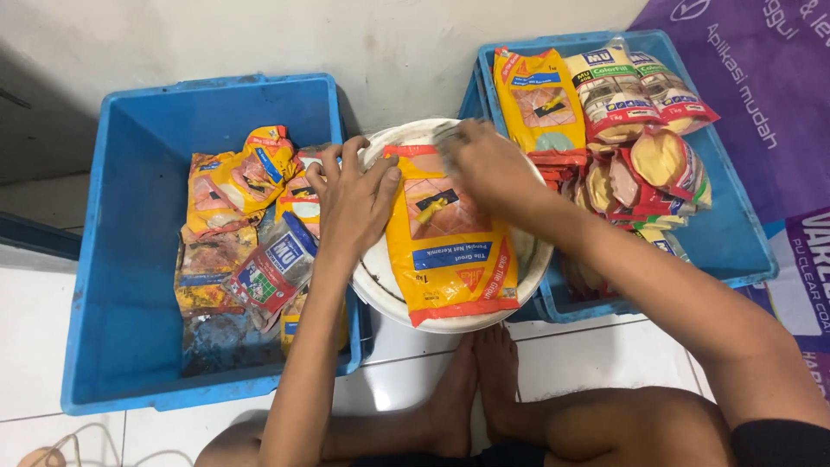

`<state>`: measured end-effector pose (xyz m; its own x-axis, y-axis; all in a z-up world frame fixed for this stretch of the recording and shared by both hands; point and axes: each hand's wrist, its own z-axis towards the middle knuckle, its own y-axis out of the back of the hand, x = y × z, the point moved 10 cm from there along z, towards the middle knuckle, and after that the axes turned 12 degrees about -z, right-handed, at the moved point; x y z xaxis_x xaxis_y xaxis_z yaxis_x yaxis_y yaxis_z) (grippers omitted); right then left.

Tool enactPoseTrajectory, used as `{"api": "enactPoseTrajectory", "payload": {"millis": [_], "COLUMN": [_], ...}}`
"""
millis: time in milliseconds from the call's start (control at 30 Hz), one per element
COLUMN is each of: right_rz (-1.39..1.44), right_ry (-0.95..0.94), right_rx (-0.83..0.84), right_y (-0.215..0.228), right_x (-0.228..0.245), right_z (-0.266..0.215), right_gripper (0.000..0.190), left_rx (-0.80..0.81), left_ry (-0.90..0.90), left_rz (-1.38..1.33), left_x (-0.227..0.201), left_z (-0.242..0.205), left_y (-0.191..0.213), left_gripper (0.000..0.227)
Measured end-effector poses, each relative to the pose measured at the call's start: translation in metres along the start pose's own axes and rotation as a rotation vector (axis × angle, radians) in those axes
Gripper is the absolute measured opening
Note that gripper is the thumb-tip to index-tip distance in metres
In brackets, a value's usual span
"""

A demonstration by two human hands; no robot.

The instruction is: Wiping down individual plastic food packages with a cloth and sorting them into bins.

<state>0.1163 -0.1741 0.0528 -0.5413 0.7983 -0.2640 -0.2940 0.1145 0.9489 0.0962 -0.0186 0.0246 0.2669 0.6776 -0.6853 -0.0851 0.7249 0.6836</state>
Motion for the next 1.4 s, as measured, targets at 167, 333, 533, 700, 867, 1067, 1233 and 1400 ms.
{"api": "enactPoseTrajectory", "payload": {"millis": [167, 333, 533, 700, 867, 1067, 1233, 1400], "right_rz": [0.039, 0.313, 0.700, 0.673, 0.481, 0.137, -0.100, 0.169], "right_ry": [-0.020, 0.172, 0.398, 0.475, 0.058, -0.005, 0.227, 0.353], "right_rx": [0.013, -0.065, 0.238, 0.179, 0.273, 0.242, 0.216, 0.318], "right_y": [-0.009, 0.023, 0.059, 0.055, 0.013, -0.030, -0.019, 0.001], "right_x": [-0.004, 0.052, 0.087, 0.125, 0.060, 0.038, 0.114, 0.154], "right_z": [0.005, -0.017, -0.073, -0.079, -0.022, 0.008, -0.039, -0.071], "right_gripper": [0.032, 0.050, 0.042, 0.056, 0.064, 0.059, 0.051, 0.048], "left_rx": [-0.013, -0.006, -0.008, -0.012, -0.005, -0.023, -0.024, -0.022], "left_ry": [-0.027, -0.049, -0.028, -0.030, -0.052, -0.039, -0.025, 0.041], "left_rz": [0.031, 0.071, 0.040, 0.027, 0.024, -0.027, -0.054, -0.123], "left_x": [-0.001, 0.001, -0.003, -0.003, 0.003, 0.008, 0.007, 0.002], "left_z": [0.002, 0.000, -0.001, -0.002, -0.002, 0.001, -0.001, -0.004], "left_y": [0.000, -0.002, 0.001, -0.001, -0.003, -0.005, 0.001, 0.008], "left_gripper": [0.076, 0.075, 0.082, 0.077, 0.077, 0.080, 0.080, 0.083]}}
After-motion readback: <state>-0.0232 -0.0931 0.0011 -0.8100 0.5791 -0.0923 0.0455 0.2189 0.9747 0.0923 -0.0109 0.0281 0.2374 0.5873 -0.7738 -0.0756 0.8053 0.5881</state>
